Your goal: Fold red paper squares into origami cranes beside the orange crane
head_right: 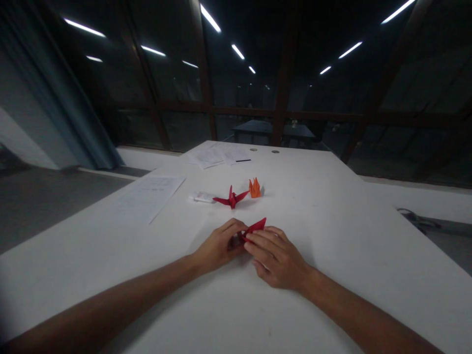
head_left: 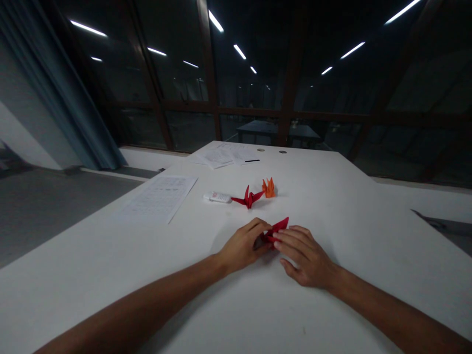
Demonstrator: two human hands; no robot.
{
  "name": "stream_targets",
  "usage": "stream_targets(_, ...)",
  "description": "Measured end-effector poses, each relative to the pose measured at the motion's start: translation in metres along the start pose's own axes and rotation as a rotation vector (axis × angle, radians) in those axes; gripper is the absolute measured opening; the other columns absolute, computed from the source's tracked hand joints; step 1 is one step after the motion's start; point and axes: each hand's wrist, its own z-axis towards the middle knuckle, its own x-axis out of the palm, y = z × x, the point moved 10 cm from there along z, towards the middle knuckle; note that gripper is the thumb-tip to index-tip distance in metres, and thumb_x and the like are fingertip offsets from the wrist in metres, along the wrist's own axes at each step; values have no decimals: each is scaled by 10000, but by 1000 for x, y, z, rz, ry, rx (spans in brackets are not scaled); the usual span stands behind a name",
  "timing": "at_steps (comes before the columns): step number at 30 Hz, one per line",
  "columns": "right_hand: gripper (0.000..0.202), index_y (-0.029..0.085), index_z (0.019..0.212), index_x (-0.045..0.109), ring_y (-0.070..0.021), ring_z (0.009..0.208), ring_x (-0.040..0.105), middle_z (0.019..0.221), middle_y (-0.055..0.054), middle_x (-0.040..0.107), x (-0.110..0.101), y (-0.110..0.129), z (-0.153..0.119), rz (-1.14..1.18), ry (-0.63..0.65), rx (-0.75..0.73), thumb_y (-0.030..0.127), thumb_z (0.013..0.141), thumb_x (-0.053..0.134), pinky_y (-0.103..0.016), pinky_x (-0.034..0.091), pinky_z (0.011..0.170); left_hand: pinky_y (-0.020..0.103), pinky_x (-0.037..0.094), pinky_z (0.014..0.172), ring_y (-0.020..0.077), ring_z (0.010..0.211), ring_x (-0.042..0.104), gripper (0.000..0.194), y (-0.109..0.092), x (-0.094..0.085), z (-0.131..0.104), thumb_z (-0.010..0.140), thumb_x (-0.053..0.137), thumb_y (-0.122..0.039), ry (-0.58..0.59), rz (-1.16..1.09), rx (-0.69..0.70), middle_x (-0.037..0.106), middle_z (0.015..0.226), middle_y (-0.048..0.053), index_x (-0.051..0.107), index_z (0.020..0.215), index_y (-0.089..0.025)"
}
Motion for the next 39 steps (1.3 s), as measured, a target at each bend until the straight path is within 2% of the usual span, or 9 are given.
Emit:
stream_targets(3, 573, 279, 1405, 425, -308, 1191, 614, 1296, -127, 643, -14, -26, -8, 65, -149, 213, 200, 871, 616, -549, 484, 1003, 284, 545, 825, 163, 957, 628, 272, 7, 0, 1, 920, 624, -214, -1, -17, -50, 617, 1143, 54, 585, 1189, -223)
stream_targets(5, 452, 259, 1324, 484, -317, 1153, 607, 1232, -137, 631, -17, -46, -16, 85, -216, 387, 218, 890, 604, -543, 499, 974, 267, 552, 771, 161, 950, 629, 298, 13, -1, 1, 898, 634, -200, -19, -35, -94, 607, 1159, 55, 574, 1189, -224)
stream_targets(9, 213, 239, 1163, 581, -279, 1117, 585, 1145, -114, 601, -5, -67, -20, 160, -156, 570, 253, 951, 566, -468, 507, 970, 247, 554, 713, 148, 907, 624, 317, 19, -3, 1, 881, 632, -182, -48, -80, -144, 590, 1129, 49, 547, 1184, -219)
stream_targets(18, 134, 239, 1063, 675, -250, 1087, 583, 1149, -102, 548, 9, -55, -13, 244, -14, 493, 254, 944, 617, -428, 529, 953, 283, 536, 855, 158, 981, 605, 273, 11, 8, 1, 853, 676, -157, 44, -86, -22, 547, 1206, 72, 573, 1101, -205)
stream_targets(24, 116, 233, 1040, 670, -241, 1053, 613, 1113, -103, 598, 12, -49, -9, 252, 23, 450, 225, 953, 594, -415, 556, 927, 321, 505, 909, 191, 1005, 584, 231, 9, 16, 3, 841, 714, -219, 133, -71, -9, 580, 1125, 72, 583, 1030, -197)
stream_targets(27, 120, 239, 1037, 659, -238, 1052, 620, 1101, -95, 630, 15, -51, -9, 288, 36, 454, 221, 968, 564, -412, 548, 928, 306, 489, 836, 182, 918, 579, 201, 12, 17, 3, 849, 719, -270, 155, -54, -50, 602, 1008, 43, 592, 982, -188)
stream_targets(30, 159, 249, 1096, 638, -234, 1059, 624, 1114, -91, 645, 18, -55, -10, 358, 36, 479, 239, 988, 522, -408, 536, 935, 274, 460, 716, 149, 778, 553, 203, 26, 16, 2, 886, 687, -343, 144, -145, -175, 599, 879, 9, 597, 949, -172)
stream_targets(34, 250, 241, 1235, 557, -213, 969, 654, 1101, -80, 665, 27, -68, -19, 463, 61, 632, 301, 996, 514, -382, 537, 880, 266, 459, 674, 144, 752, 587, 381, 48, 19, -1, 894, 688, -370, 90, -459, -315, 640, 892, 17, 529, 1178, -172)
stream_targets(39, 443, 230, 1383, 410, -196, 886, 665, 945, -23, 702, 47, -64, -23, 659, 160, 788, 344, 981, 557, -372, 508, 862, 284, 459, 701, 161, 789, 635, 673, 61, 21, 0, 859, 748, -361, 33, -658, -346, 661, 905, 32, 356, 1382, -205)
